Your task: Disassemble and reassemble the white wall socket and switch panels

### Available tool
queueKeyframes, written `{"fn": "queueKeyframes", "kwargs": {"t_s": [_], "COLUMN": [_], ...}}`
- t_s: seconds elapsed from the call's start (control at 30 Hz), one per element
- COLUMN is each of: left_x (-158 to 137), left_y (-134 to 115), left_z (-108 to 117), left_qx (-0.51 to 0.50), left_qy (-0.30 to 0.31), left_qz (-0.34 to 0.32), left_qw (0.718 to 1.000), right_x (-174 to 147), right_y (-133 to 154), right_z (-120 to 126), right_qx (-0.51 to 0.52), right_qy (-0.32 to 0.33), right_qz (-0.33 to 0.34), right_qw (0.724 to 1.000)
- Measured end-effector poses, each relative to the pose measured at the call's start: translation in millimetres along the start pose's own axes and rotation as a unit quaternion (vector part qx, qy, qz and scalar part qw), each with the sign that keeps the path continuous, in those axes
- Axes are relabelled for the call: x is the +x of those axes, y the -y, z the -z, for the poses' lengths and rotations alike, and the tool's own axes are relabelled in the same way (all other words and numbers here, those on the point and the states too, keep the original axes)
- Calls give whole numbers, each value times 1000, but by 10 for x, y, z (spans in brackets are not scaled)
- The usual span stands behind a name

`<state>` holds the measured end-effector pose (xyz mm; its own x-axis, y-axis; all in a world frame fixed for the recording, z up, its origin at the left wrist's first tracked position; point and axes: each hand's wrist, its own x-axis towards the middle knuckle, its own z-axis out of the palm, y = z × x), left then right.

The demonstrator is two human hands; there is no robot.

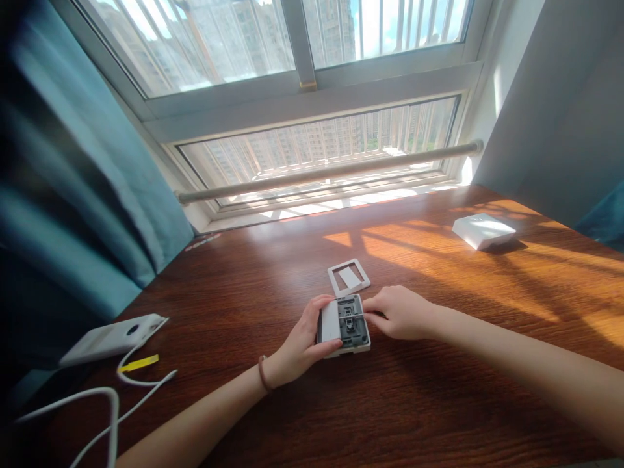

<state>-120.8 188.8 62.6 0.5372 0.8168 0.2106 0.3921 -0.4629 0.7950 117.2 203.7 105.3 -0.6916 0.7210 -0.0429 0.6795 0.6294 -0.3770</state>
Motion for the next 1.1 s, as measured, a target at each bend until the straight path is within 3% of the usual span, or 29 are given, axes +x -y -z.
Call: {"fn": "queueKeyframes", "kwargs": {"t_s": [0.1, 0.2, 0.33, 0.43, 0.53, 0.67, 0.73, 0.83, 0.93, 1.1], "left_x": [-30, 27, 383, 735, 950, 991, 978, 969, 967, 981], "left_y": [32, 53, 118, 241, 375, 471, 490, 504, 511, 546], "left_z": [6, 90, 281, 361, 342, 246, 203, 153, 122, 142], "left_qx": [-33, -43, 28, 59, 65, 84, 113, 154, 180, 197], "left_qy": [-20, -87, -142, -106, -52, -2, 9, 22, 33, 48], "left_qz": [-18, -24, 20, 20, 28, 37, 38, 32, 16, -4], "left_qw": [999, 995, 989, 992, 996, 996, 993, 987, 983, 979], "right_x": [-24, -72, -114, -132, -159, -185, -185, -180, -177, -188], "right_y": [-10, -83, -262, -382, -454, -529, -558, -545, -452, -320], "right_z": [27, 82, 86, 6, -98, -203, -230, -232, -196, -138], "right_qx": [-3, 5, 72, 98, 108, 126, 186, 358, 507, 592], "right_qy": [-12, -53, -151, -216, -238, -237, -229, -215, -224, -250], "right_qz": [-19, -63, -164, -220, -229, -228, -233, -201, -138, -162], "right_qw": [1000, 997, 972, 946, 938, 936, 927, 886, 821, 749]}}
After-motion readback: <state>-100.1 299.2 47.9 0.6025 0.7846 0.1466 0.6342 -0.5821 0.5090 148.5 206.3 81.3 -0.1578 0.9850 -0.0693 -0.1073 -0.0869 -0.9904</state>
